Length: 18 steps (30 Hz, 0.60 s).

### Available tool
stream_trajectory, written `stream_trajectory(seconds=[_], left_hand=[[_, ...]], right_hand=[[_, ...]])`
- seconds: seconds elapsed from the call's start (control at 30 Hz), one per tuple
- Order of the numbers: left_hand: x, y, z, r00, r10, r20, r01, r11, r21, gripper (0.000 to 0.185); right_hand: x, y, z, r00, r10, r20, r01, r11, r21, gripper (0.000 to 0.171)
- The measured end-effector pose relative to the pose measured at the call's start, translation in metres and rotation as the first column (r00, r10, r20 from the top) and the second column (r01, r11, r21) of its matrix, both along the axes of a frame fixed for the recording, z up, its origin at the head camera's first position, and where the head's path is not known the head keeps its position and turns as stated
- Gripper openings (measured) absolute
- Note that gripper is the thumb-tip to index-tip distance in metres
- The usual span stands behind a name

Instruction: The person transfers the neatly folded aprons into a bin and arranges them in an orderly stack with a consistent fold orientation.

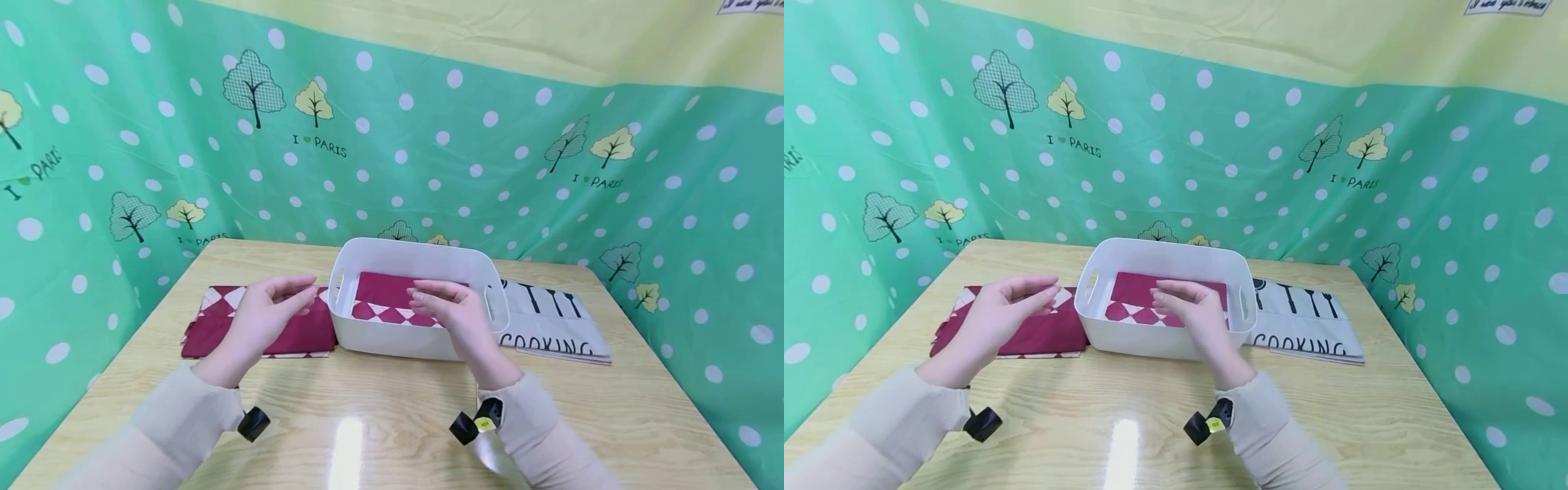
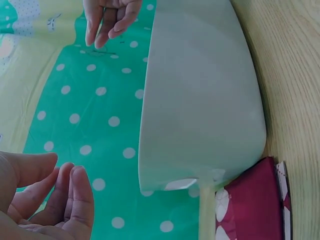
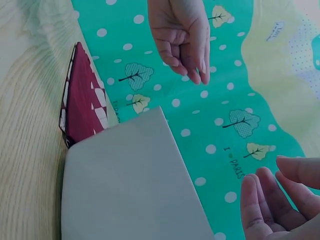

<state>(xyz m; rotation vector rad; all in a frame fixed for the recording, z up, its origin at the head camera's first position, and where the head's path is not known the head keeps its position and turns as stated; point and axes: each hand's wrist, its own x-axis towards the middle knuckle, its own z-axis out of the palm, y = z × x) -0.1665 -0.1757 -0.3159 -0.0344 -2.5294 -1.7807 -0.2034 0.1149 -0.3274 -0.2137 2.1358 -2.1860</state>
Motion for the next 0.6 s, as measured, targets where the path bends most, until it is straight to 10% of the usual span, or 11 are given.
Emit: stream_trajectory(seconds=[0.6], left_hand=[[0.014, -0.017, -0.023, 0.997, 0.071, 0.024, -0.070, 0.997, -0.018, 0.045]], right_hand=[[0.015, -0.030, -0.027, 0.995, 0.093, -0.041, -0.095, 0.994, -0.060, 0.032]])
